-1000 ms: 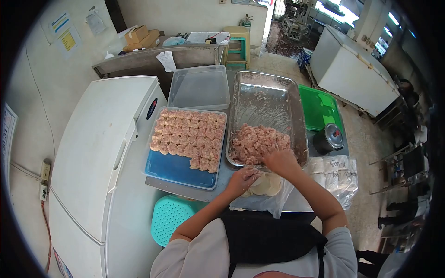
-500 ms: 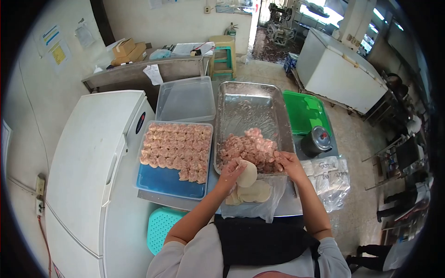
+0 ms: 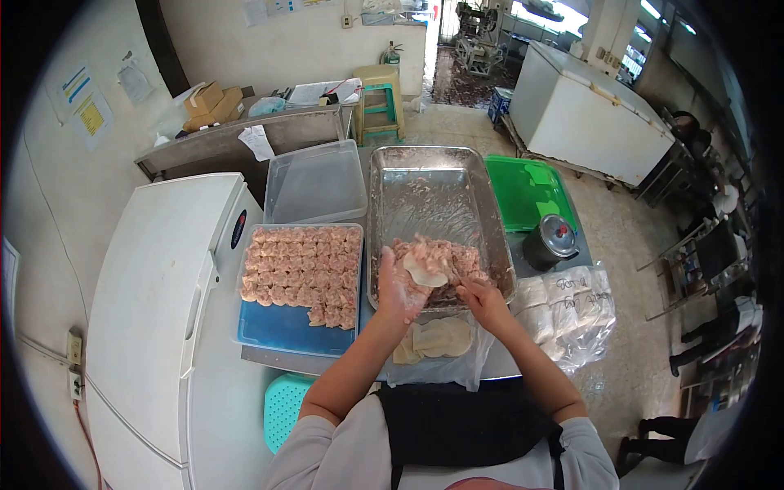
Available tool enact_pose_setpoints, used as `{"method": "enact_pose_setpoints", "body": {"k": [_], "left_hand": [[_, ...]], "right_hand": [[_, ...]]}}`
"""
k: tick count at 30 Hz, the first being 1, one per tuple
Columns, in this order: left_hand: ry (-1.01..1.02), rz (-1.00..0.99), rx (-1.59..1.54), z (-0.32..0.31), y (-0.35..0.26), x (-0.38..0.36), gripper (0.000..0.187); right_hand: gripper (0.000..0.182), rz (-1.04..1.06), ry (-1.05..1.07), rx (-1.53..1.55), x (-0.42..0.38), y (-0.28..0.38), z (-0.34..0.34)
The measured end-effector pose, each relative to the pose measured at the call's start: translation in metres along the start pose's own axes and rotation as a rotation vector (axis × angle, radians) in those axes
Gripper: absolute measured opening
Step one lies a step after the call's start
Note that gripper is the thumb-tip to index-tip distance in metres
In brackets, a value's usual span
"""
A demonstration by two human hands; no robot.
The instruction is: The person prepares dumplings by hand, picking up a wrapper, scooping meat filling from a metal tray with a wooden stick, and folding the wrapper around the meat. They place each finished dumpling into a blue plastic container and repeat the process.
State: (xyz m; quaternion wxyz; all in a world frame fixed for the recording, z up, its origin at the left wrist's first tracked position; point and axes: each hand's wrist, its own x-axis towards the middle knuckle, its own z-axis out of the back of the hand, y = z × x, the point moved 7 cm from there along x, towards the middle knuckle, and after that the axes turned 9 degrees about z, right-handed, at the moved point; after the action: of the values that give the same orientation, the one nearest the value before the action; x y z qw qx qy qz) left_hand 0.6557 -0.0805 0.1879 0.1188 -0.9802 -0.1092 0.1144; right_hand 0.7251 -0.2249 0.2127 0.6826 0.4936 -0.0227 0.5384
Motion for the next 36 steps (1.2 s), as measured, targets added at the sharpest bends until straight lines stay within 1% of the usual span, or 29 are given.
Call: {"method": "enact_pose_setpoints", "body": {"k": [2,3,5,7,9,11,12,14,15,17,18,20,21,23,24,26,27,29,30,32,33,35,36], "left_hand": [[-0.089,0.013,-0.039,0.025,-0.008,0.0,0.07],[-0.09,0.013,-0.038,0.033,-0.008,0.0,0.07],[-0.071,-0.021,-0.105,0.04,-0.011,-0.002,0.08],[-0.044,-0.028,-0.073,0.037,-0.015,0.0,0.081],[-0.019,-0.029,-0.039,0.016,-0.019,-0.005,0.082],[-0.214,-0.082,-0.02,0.005,-0.027,-0.016,0.08],[-0.21,-0.092,-0.024,0.007,-0.029,-0.014,0.08],[-0.148,-0.042,-0.001,0.013,-0.03,-0.009,0.074],[-0.149,-0.042,0.001,0.016,-0.031,-0.007,0.074],[-0.214,-0.057,0.06,0.024,-0.034,-0.001,0.071],[-0.214,-0.058,0.058,0.034,-0.035,0.001,0.071],[0.097,-0.003,-0.037,0.033,-0.041,0.007,0.062],[0.101,-0.004,-0.031,0.018,-0.044,-0.003,0.062],[0.068,-0.054,0.47,-0.011,-0.048,-0.025,0.062],[0.072,-0.051,0.472,-0.014,-0.051,-0.027,0.062],[0.019,-0.484,1.43,-0.037,-0.069,-0.04,0.072],[0.018,-0.484,1.43,-0.039,-0.072,-0.041,0.072],[0.123,-0.444,1.6,-0.048,-0.067,-0.041,0.068],[0.123,-0.445,1.6,-0.05,-0.069,-0.041,0.068],[0.25,-0.179,1.548,-0.047,-0.057,-0.037,0.059],[0.251,-0.177,1.547,-0.056,-0.06,-0.041,0.059],[0.231,-0.061,1.734,-0.067,-0.06,-0.048,0.044],[0.232,-0.061,1.733,-0.064,-0.061,-0.047,0.044]], "right_hand": [[0.021,0.112,0.233,-0.308,0.002,0.005,0.005],[0.021,0.111,0.233,-0.306,0.008,0.019,0.015],[0.021,-0.079,0.546,-0.59,0.014,0.033,0.024],[0.021,-0.044,0.524,-0.588,0.017,0.042,0.015],[0.021,-0.015,0.5,-0.585,0.017,0.044,0.013],[0.022,0.09,0.558,-0.584,0.025,0.046,0.012],[0.022,0.1,0.561,-0.586,0.03,0.052,0.015],[0.022,0.115,0.511,-0.663,0.036,0.071,0.024],[0.022,0.115,0.509,-0.661,0.034,0.069,0.016],[0.023,0.113,0.53,-0.605,0.028,0.059,-0.002],[0.023,0.114,0.531,-0.605,0.029,0.058,0.003],[0.026,0.214,0.427,-0.405,0.041,0.059,0.024],[0.026,0.217,0.422,-0.406,0.04,0.054,0.029],[0.025,-0.056,0.273,-0.104,0.038,0.035,0.046],[0.025,-0.058,0.269,-0.107,0.037,0.036,0.048],[0.03,-0.622,0.47,0.3,0.013,0.02,0.034],[0.03,-0.622,0.471,0.3,0.014,0.025,0.035],[0.032,-0.667,0.515,0.383,0.011,0.035,0.032],[0.032,-0.666,0.515,0.384,0.011,0.038,0.032],[0.033,-0.367,0.528,0.145,0.019,0.052,0.033],[0.033,-0.369,0.528,0.145,0.014,0.05,0.027],[0.029,0.06,0.389,0.004,0.018,0.06,0.021],[0.029,0.059,0.389,0.003,0.016,0.053,0.019]]}}
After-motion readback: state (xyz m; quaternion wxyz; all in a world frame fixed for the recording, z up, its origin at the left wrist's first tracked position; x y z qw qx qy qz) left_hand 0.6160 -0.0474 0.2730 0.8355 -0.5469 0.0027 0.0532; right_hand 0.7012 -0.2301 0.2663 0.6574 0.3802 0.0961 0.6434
